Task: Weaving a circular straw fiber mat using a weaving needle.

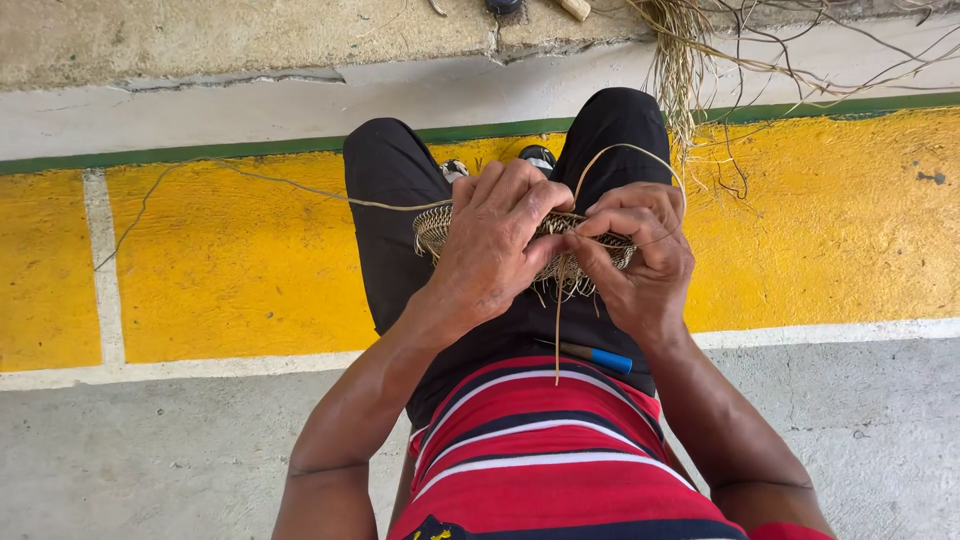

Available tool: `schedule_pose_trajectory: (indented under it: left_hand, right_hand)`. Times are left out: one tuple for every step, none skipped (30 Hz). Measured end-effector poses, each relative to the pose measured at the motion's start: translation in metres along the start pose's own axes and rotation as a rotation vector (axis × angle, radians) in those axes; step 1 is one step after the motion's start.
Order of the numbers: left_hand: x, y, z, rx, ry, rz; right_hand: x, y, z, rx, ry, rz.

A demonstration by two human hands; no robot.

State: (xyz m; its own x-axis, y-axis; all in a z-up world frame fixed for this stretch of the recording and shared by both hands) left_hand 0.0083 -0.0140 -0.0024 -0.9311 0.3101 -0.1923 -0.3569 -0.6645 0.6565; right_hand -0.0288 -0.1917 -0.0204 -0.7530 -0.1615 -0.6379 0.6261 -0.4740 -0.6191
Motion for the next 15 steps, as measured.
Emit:
schedule_pose_trajectory:
  left_hand:
    - [0.0, 0.001, 0.0, -0.004, 0.004, -0.004]
    - [0.001, 0.001, 0.0, -0.003, 0.004, -0.006]
    - [0.001, 0.0, 0.0, -0.011, 0.001, -0.007]
    - [0.001, 0.0, -0.001, -0.018, -0.004, -0.005]
    - [0.002, 0.0, 0.0, -0.017, -0.005, -0.003]
    - [0.003, 0.0, 0.0, -0.027, -0.016, -0.012]
    - [0.004, 0.001, 0.0, -0.036, -0.026, -0.021]
    - [0.004, 0.001, 0.001, -0.037, -0.027, -0.022]
    - [0.004, 0.001, 0.001, -0.016, -0.023, -0.027]
    - [0.005, 0.001, 0.001, 0.007, -0.018, -0.031]
    - [0.005, 0.001, 0.0, 0.008, -0.019, -0.032]
    - [0.005, 0.0, 0.0, -0.006, -0.01, -0.032]
    - [0.005, -0.001, 0.0, -0.019, 0.0, -0.032]
    - [0.006, 0.0, 0.001, -0.018, 0.001, -0.031]
    - [0.006, 0.0, 0.001, -0.011, 0.004, -0.035]
  right_hand:
    - [0.001, 0.0, 0.0, 0.006, 0.014, -0.013]
    - [0.002, 0.001, -0.001, 0.007, 0.014, -0.013]
    - [0.003, 0.003, -0.002, -0.008, 0.014, -0.035]
    - [0.004, 0.004, -0.002, -0.023, 0.012, -0.061]
    - [0.002, 0.005, -0.001, -0.023, 0.01, -0.063]
    - [0.002, 0.006, 0.0, -0.073, -0.002, -0.089]
    - [0.001, 0.007, 0.001, -0.123, -0.013, -0.116]
    - [-0.003, 0.005, 0.003, -0.123, -0.011, -0.116]
    - [-0.008, 0.003, 0.006, -0.099, -0.036, -0.089]
    - [-0.012, 0.001, 0.009, -0.075, -0.062, -0.063]
    - [-0.012, 0.0, 0.01, -0.074, -0.061, -0.063]
    - [-0.013, -0.002, 0.01, -0.005, -0.086, -0.014]
    - [-0.014, -0.004, 0.01, 0.064, -0.11, 0.036]
    - [-0.012, -0.004, 0.009, 0.064, -0.111, 0.037]
    - [-0.011, -0.005, 0.008, 0.089, -0.101, 0.057]
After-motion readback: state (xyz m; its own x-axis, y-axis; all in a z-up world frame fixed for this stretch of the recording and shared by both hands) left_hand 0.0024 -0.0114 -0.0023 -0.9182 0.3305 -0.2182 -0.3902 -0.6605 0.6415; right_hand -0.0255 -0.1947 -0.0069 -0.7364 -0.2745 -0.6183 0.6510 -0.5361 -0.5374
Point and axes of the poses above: each hand's wrist, its own x-axis away from the middle knuckle, its own z-axis out of the back of the hand, y = z × x, the point moved 2 cm from there along -x, towards the middle knuckle, and after that the axes turned 15 degrees about z, right-handed, at the moved point
